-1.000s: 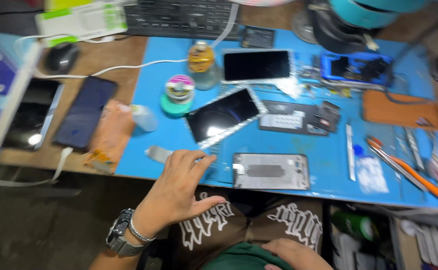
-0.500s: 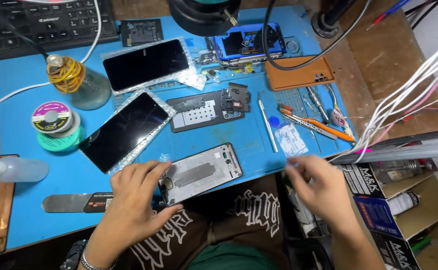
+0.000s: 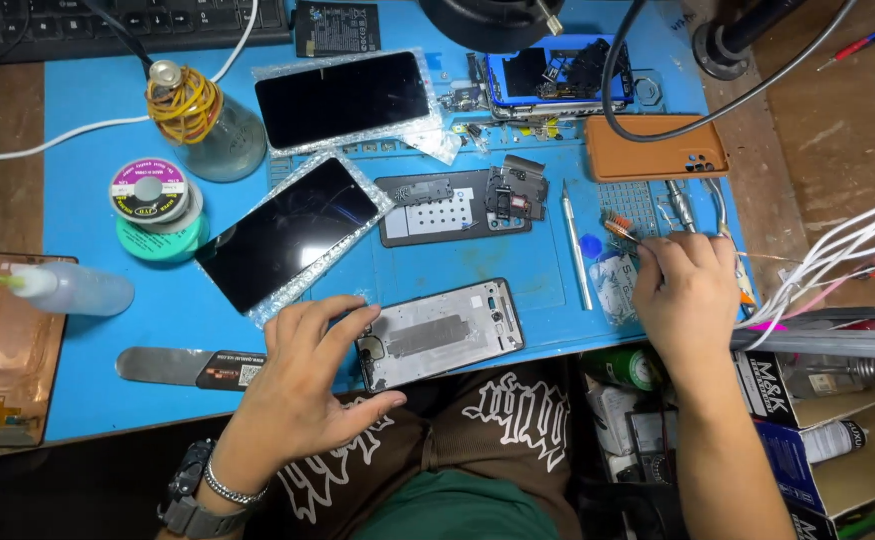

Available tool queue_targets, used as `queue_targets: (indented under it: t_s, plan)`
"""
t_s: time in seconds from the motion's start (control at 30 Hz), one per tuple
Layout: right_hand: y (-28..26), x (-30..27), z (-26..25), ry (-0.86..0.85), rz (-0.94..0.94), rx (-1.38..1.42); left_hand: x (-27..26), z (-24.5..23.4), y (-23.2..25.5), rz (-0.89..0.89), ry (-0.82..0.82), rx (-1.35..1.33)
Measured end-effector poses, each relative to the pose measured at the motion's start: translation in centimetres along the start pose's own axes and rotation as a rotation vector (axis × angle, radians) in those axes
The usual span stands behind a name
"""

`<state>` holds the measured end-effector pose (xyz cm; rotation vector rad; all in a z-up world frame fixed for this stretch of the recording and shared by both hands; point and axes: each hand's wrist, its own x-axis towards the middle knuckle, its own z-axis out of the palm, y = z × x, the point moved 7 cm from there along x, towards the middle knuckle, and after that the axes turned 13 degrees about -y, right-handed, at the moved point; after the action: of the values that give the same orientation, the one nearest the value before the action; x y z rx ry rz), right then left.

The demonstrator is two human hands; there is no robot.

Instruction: Cleaning the frame of a mobile phone to remove old adhesive and debris using tweezers, a brush, and scissors.

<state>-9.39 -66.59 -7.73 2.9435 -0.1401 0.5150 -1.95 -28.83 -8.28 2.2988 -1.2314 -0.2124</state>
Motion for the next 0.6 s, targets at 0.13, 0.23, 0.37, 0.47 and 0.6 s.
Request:
queue_targets:
  t_s: [0.13, 0.23, 0.37, 0.47, 0.6]
  plan:
    - [-1.0, -0.5, -2.2, -0.029, -0.047, 0.066, -0.6, -0.8, 0.5, 0.078, 0.218, -0.019]
    - [-5.2, -0.8, -6.2, -0.084, -0.205, 0.306, -0.7, -2.9, 4.0, 0.165, 0.351, -0.027]
    - [-8.0, -7.4, 0.8, -0.685, -0.225, 0.159, 0.1, -4.1, 9.0, 0.233, 0.263, -0.258]
    - [-14.3, -7.5, -6.1, -0.235, -0.648, 0.511, 0.1, -3.5, 10.7, 0.343, 0.166, -0.438]
    - [-15.9, -7.9, -6.4, -0.314, -0.674, 0.608, -1.3, -2.8, 10.6, 0.289, 0.097, -0.514]
